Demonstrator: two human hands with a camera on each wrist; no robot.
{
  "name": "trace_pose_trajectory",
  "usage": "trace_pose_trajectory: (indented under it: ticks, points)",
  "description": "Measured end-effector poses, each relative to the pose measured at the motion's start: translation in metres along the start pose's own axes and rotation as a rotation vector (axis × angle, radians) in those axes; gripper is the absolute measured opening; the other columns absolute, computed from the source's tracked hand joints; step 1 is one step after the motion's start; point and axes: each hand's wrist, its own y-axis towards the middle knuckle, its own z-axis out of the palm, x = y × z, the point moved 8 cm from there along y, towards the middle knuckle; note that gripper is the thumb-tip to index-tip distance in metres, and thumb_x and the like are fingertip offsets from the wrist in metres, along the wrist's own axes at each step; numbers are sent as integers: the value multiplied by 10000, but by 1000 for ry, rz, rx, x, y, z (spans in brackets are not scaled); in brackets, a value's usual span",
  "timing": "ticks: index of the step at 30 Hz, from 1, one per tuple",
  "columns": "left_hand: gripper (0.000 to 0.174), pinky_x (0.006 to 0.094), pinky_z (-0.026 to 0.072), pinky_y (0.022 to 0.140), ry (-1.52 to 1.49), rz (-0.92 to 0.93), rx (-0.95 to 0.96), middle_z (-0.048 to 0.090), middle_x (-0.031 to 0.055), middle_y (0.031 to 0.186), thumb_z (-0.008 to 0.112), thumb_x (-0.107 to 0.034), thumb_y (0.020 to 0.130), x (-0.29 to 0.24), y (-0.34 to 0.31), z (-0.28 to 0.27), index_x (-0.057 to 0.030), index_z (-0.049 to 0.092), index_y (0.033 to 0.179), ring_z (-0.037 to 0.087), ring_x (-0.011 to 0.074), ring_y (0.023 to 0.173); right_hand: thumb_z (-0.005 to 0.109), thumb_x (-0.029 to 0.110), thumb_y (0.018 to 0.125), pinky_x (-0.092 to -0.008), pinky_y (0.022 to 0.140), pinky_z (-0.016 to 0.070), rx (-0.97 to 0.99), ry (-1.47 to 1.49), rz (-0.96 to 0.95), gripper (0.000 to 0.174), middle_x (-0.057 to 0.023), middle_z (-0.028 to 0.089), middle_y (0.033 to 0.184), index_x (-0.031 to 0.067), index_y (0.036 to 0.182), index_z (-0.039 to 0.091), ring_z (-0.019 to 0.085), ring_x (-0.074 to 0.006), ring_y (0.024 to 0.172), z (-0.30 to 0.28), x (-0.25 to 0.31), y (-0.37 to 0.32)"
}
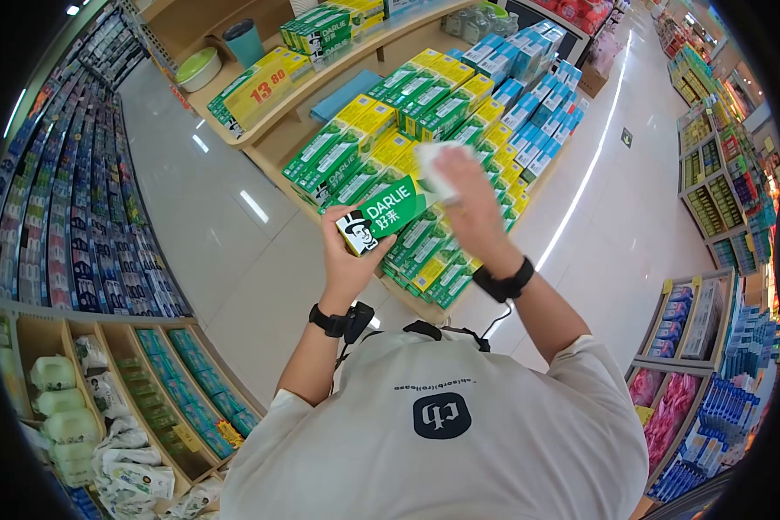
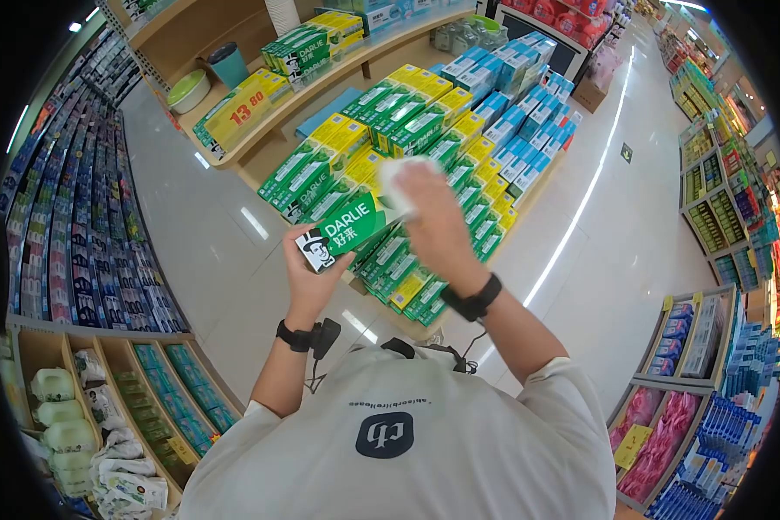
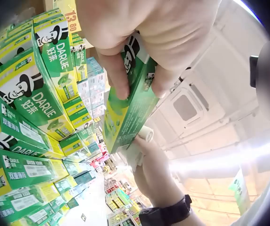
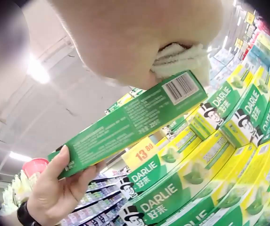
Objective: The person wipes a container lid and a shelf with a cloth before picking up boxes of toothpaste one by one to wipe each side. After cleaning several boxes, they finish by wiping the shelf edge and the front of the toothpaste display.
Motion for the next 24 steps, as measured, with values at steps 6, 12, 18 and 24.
trace_pose_trajectory:
  ticks: [6, 12, 18, 24]
  points:
    - [730, 344, 504, 952, -39, 40, 55, 496, 109, 1228, 882, -14, 720, -16, 9, 16, -57, 413, 1278, 558, 202, 1148, 622, 44, 837, -541, 1213, 252, 111, -8, -45, 570, -189, 484, 1503, 68, 1403, 559, 417, -388, 1423, 19, 42, -3]
    - [706, 343, 518, 950, -86, -51, 42, 535, 92, 1188, 848, 31, 736, -1, 7, 9, -66, 399, 1272, 585, 190, 1109, 576, 29, 873, -506, 1203, 277, 195, 97, -158, 530, -172, 522, 1473, 84, 1400, 577, 438, -363, 1416, 16, 71, 1]
    - [636, 310, 568, 875, -235, -202, 19, 587, 67, 1135, 824, -6, 795, 11, -1, -19, -62, 424, 1286, 628, 168, 1040, 631, 47, 912, -451, 1129, 383, -47, 132, 223, 509, -123, 586, 1392, 89, 1412, 546, 500, -302, 1354, -27, -44, -9]
    - [607, 460, 547, 985, -602, -461, 134, 557, 119, 1362, 747, -116, 896, 15, -2, -3, -93, 396, 1391, 594, 270, 1232, 580, 195, 1034, -321, 1012, 478, -160, 938, 583, 407, -38, 614, 1269, 102, 1425, 516, 569, -130, 1171, -5, -67, -25]
